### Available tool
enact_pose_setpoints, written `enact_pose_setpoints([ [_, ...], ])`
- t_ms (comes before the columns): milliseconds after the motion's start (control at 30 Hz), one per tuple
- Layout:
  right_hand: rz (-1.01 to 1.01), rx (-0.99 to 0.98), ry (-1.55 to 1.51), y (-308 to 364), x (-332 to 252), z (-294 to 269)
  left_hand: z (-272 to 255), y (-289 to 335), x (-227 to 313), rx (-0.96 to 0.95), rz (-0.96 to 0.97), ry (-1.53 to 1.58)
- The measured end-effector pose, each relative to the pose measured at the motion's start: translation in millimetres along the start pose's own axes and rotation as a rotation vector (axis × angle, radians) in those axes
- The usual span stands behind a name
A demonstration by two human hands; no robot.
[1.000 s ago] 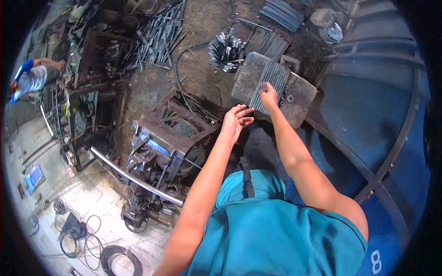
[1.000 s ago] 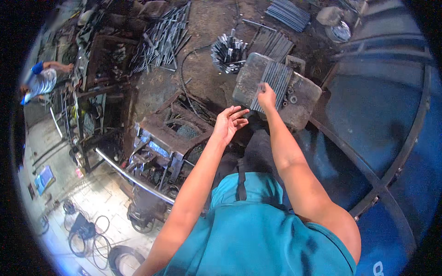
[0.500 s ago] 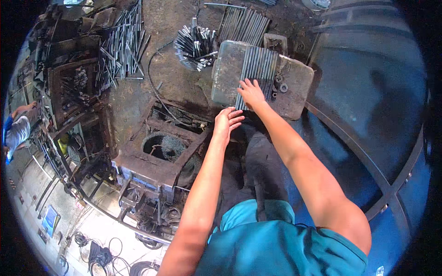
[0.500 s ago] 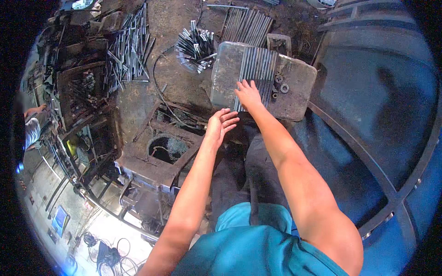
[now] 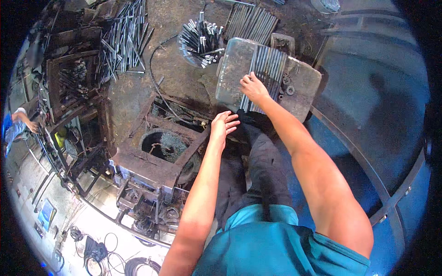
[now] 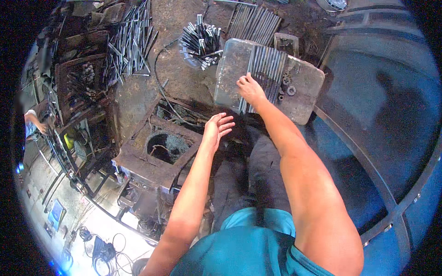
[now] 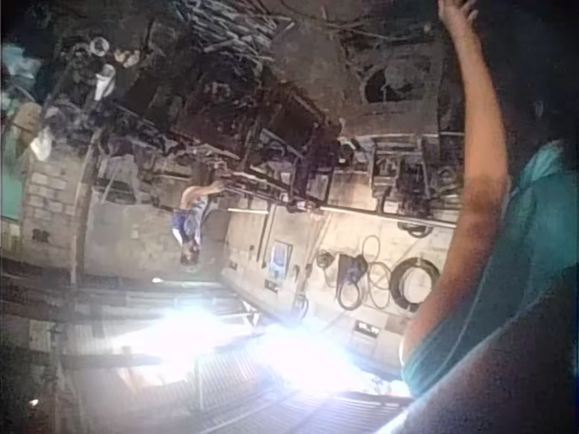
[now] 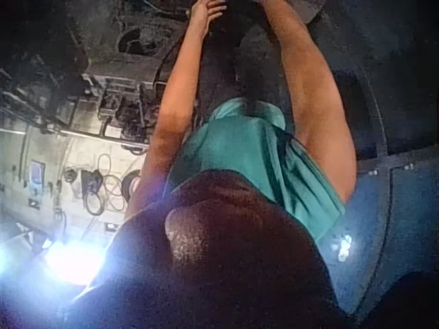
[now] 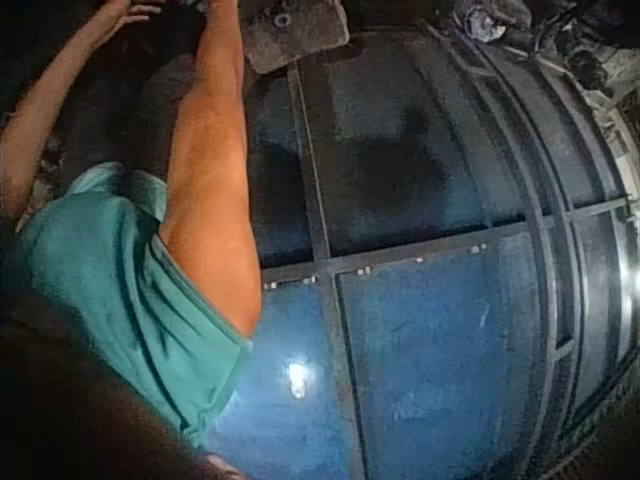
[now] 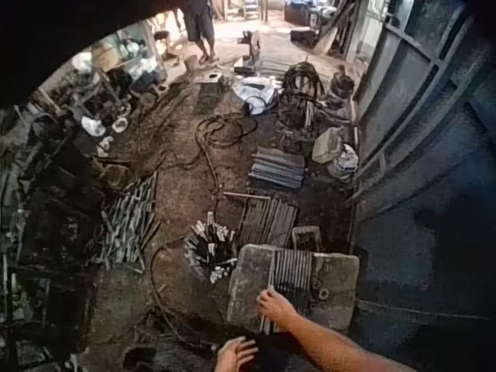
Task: Operating an industrial threading machine to process metal rods.
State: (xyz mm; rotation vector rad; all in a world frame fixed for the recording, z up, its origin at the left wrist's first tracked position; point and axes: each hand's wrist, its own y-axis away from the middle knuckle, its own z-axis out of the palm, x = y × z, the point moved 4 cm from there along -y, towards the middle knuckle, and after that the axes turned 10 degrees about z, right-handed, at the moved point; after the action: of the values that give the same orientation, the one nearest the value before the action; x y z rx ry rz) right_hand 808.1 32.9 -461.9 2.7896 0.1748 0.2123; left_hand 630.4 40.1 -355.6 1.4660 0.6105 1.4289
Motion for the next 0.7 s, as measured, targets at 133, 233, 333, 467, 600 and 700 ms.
enact_pose_setpoints([
  [133, -0.034, 0.044, 0.037, 5, -6, 2, -11, 4, 2, 0.038, 0.012, -0.004],
  [233, -0.111, 0.026, 0.051, 20, -4, -2, -15, 12, 2, 0.056, 0.032, -0.030],
  [333, -0.186, -0.038, 0.008, 36, -14, -26, -30, 29, 1, 0.104, 0.058, -0.030],
  [467, 0.020, -0.064, -0.531, 74, 0, -77, -39, 59, 2, 0.148, 0.116, -0.016],
  [600, 0.283, -0.203, -0.934, 88, 3, -136, -66, 101, 7, 0.239, 0.178, 0.045],
  [700, 0.488, -0.283, -2.004, 90, -20, -175, -80, 141, 12, 0.327, 0.195, 0.032],
])
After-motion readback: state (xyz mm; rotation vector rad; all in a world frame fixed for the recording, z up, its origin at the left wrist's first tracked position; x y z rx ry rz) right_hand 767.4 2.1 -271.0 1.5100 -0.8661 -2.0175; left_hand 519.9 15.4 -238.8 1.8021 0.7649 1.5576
